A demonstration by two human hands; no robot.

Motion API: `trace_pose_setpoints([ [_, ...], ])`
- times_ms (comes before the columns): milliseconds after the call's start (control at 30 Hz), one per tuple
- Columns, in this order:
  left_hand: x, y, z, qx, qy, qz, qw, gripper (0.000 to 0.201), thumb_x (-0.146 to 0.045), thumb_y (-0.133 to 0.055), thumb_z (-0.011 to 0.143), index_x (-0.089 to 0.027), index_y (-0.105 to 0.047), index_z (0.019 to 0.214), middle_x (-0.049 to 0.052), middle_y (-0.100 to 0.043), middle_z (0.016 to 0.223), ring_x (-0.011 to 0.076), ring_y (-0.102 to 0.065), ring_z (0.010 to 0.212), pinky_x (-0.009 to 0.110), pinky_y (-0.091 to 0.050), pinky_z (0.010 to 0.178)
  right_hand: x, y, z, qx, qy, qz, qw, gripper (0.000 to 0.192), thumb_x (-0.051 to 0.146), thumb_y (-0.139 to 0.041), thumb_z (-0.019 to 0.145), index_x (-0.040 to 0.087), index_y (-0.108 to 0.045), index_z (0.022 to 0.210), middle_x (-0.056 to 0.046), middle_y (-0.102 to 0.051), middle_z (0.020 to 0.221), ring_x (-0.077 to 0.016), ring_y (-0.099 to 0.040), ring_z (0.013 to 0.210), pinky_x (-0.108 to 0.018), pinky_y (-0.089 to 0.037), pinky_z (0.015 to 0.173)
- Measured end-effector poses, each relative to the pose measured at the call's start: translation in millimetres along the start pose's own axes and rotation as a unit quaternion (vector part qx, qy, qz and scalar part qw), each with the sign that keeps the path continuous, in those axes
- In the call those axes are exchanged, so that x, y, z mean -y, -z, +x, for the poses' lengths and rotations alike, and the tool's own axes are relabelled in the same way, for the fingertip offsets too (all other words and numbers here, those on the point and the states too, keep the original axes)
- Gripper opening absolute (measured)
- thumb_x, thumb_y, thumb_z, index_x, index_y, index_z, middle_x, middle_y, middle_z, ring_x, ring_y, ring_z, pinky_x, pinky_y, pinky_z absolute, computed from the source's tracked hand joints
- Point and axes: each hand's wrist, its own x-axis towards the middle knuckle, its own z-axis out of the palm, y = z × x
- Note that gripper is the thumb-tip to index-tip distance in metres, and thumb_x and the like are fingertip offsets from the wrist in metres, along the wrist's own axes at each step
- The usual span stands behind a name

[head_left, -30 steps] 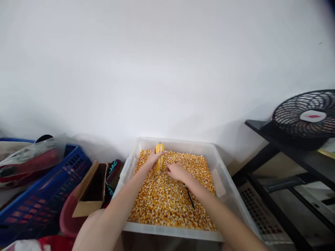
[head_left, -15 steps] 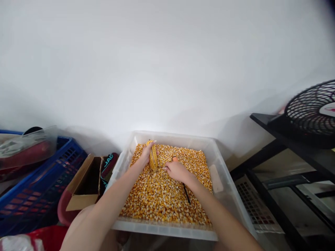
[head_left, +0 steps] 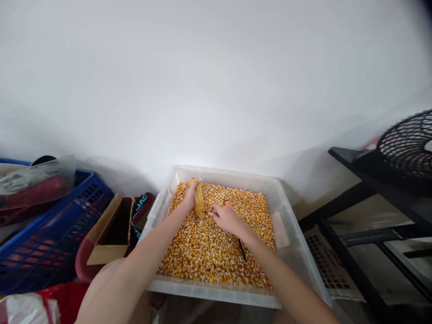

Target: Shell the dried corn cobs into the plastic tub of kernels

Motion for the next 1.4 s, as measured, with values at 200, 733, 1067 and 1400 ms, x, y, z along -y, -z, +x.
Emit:
trace_pose_setpoints([
  [200, -2.6, -6.9, -7.0, 0.014, -0.025, 0.036, 0.999, 0.034, -0.041, -0.069, 0.062, -0.017, -0.053, 0.079, -0.002, -0.053, 0.051, 0.0141, -0.053, 0.042, 0.025, -0.043, 0.042, -0.3, -2.8, 3.0, -0.029, -0.019, 0.071, 0.997, 0.013, 0.026, -0.049, 0.086, 0.018, -0.060, 0.087, -0.004, -0.066, 0.085, -0.0153, -0.057, 0.083, -0.025, -0.037, 0.074],
  [733, -2.5, -25.2, -24.3, 0.091, -0.121, 0.141, 0.978, 0.037, -0.042, -0.073, 0.060, -0.017, -0.050, 0.074, -0.003, -0.051, 0.051, 0.0128, -0.051, 0.041, 0.024, -0.043, 0.040, 0.9, 0.7, 1.3, -0.029, 0.006, 0.021, 0.999, 0.015, 0.025, -0.048, 0.087, 0.018, -0.061, 0.083, -0.003, -0.067, 0.080, -0.0146, -0.057, 0.078, -0.023, -0.034, 0.069],
  [1067, -4.2, -26.2, -25.7, 0.073, -0.105, 0.142, 0.982, 0.037, -0.041, -0.073, 0.058, -0.017, -0.051, 0.074, -0.002, -0.053, 0.052, 0.0132, -0.052, 0.042, 0.024, -0.043, 0.039, 1.6, 1.3, 1.5, -0.021, -0.001, 0.022, 1.000, 0.014, 0.024, -0.049, 0.087, 0.018, -0.061, 0.084, -0.003, -0.067, 0.083, -0.0147, -0.056, 0.080, -0.023, -0.034, 0.071],
  [1400, -1.1, -23.3, -20.8, 0.066, -0.120, 0.138, 0.981, 0.034, -0.043, -0.072, 0.060, -0.017, -0.053, 0.072, -0.001, -0.053, 0.052, 0.0123, -0.050, 0.041, 0.024, -0.044, 0.040, 3.8, 3.9, 1.3, -0.024, -0.007, 0.012, 1.000, 0.017, 0.027, -0.047, 0.089, 0.018, -0.062, 0.085, -0.004, -0.066, 0.083, -0.0153, -0.056, 0.081, -0.024, -0.034, 0.071],
])
